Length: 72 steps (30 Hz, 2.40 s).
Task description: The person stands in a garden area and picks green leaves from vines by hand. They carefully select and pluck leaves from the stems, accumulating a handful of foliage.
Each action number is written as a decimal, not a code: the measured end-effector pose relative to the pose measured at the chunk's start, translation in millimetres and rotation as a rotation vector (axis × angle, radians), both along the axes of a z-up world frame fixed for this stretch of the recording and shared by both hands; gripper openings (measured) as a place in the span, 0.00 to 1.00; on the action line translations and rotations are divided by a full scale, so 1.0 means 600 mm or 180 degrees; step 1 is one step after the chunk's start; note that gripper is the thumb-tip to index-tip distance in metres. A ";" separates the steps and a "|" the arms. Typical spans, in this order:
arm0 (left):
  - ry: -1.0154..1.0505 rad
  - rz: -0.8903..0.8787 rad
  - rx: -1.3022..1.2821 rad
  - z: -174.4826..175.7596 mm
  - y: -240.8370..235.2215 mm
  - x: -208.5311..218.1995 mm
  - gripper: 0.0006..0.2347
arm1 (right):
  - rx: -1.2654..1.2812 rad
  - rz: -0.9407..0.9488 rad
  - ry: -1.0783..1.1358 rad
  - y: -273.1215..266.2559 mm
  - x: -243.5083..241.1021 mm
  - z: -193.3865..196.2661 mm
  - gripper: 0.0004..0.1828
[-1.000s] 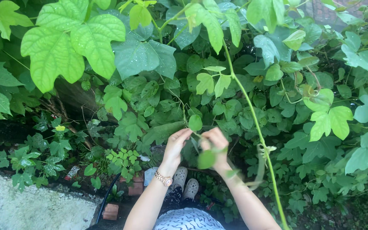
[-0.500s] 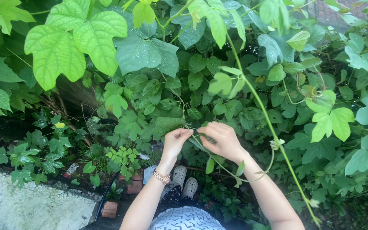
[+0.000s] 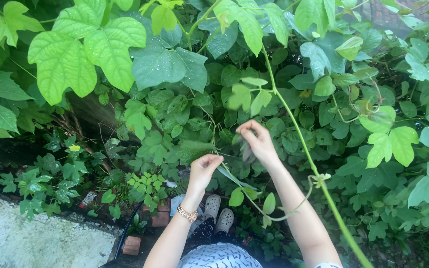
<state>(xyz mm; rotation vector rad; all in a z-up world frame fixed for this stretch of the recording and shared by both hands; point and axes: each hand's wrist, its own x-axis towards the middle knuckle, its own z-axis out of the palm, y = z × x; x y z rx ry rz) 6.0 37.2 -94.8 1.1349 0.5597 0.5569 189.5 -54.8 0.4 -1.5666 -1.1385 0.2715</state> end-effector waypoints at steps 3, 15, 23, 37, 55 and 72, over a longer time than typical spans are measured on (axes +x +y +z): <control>0.0050 -0.0009 -0.0008 0.007 -0.005 -0.003 0.09 | -0.0897 -0.0429 -0.0285 0.045 0.010 0.008 0.09; 0.0047 -0.0097 0.0182 0.028 -0.007 -0.023 0.10 | -0.0497 -0.1253 -0.0482 0.074 0.025 -0.080 0.07; 0.0014 -0.0114 0.0140 0.030 -0.003 -0.014 0.10 | -0.0761 -0.0932 -0.0264 0.061 0.011 -0.074 0.10; -0.0140 -0.0098 -0.0002 0.064 0.011 0.002 0.09 | 0.0285 -0.1502 -0.0029 0.027 -0.012 -0.014 0.06; -0.0382 0.0101 0.0352 0.089 -0.017 0.103 0.09 | -0.1929 0.0475 -0.0136 -0.171 -0.037 0.170 0.09; -0.0421 0.0010 0.4205 0.250 -0.058 0.021 0.04 | -0.0666 -0.0699 -0.0421 -0.200 -0.051 0.144 0.05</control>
